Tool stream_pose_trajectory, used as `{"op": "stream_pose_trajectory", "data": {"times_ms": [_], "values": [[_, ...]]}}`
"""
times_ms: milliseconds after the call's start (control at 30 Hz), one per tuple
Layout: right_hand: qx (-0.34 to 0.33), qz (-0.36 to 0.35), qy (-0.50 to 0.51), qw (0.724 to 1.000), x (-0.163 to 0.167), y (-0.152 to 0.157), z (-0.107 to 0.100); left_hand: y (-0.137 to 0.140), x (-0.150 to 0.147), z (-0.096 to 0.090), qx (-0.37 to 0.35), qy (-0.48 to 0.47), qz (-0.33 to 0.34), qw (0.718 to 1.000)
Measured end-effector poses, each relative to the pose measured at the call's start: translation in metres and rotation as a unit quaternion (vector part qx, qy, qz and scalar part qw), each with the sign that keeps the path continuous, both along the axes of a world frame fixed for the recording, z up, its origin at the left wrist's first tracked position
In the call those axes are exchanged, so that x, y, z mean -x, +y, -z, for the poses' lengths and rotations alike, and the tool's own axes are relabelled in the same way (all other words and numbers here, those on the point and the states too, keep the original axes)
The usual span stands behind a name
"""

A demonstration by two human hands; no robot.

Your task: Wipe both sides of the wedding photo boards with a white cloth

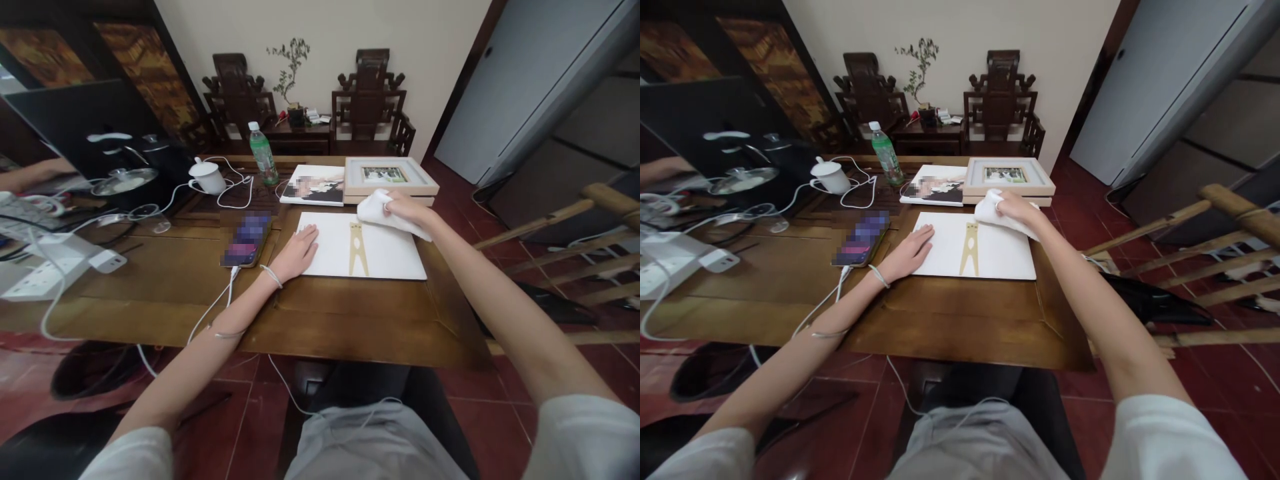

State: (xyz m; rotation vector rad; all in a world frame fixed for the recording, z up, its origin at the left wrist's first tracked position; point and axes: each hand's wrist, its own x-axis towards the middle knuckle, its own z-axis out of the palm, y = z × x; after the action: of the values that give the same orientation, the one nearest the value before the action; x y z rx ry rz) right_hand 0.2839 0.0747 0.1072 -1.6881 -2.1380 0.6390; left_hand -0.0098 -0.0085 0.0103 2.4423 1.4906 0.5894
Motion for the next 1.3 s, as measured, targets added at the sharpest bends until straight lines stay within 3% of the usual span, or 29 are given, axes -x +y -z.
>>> {"op": "stream_pose_trajectory", "data": {"times_ms": [100,200,333,400,500,633,733,833,933,1033,1200,1300], "values": [[-0.031,-0.017,-0.018,0.999,-0.006,-0.023,0.007,0.001,0.000,0.002,-0.002,-0.001,0.000,1.000],[-0.051,-0.067,-0.040,0.996,-0.014,-0.069,0.011,0.001,0.000,0.004,-0.006,0.000,0.001,1.000],[-0.036,-0.109,-0.066,0.991,-0.021,-0.139,0.007,0.002,-0.001,0.004,-0.012,0.001,-0.001,1.000],[-0.009,-0.125,-0.072,0.990,-0.026,-0.159,0.002,0.001,-0.002,0.004,-0.013,0.003,-0.002,1.000],[0.038,-0.128,-0.062,0.989,-0.035,-0.154,-0.006,0.001,-0.002,0.002,-0.013,0.009,-0.001,1.000],[0.071,-0.069,-0.056,0.994,-0.036,-0.102,-0.009,0.002,-0.001,0.002,-0.011,0.009,-0.002,1.000],[0.030,-0.006,-0.022,0.999,-0.019,-0.065,-0.002,0.003,0.000,0.003,-0.014,0.005,0.002,1.000],[-0.030,0.017,0.018,0.999,0.012,-0.050,0.009,0.003,0.001,0.004,-0.016,0.000,0.002,1.000],[-0.068,-0.043,-0.016,0.997,0.043,-0.062,0.020,0.003,0.001,0.004,-0.012,-0.005,-0.001,1.000],[-0.076,-0.156,-0.098,0.980,0.057,-0.097,0.029,0.002,0.001,0.004,-0.010,-0.004,-0.002,1.000],[-0.052,-0.293,-0.152,0.943,0.045,-0.168,0.027,0.002,-0.001,0.004,-0.013,0.001,-0.002,1.000],[-0.033,-0.339,-0.144,0.929,0.034,-0.183,0.020,0.001,-0.002,0.003,-0.012,0.001,-0.004,1.000]]}}
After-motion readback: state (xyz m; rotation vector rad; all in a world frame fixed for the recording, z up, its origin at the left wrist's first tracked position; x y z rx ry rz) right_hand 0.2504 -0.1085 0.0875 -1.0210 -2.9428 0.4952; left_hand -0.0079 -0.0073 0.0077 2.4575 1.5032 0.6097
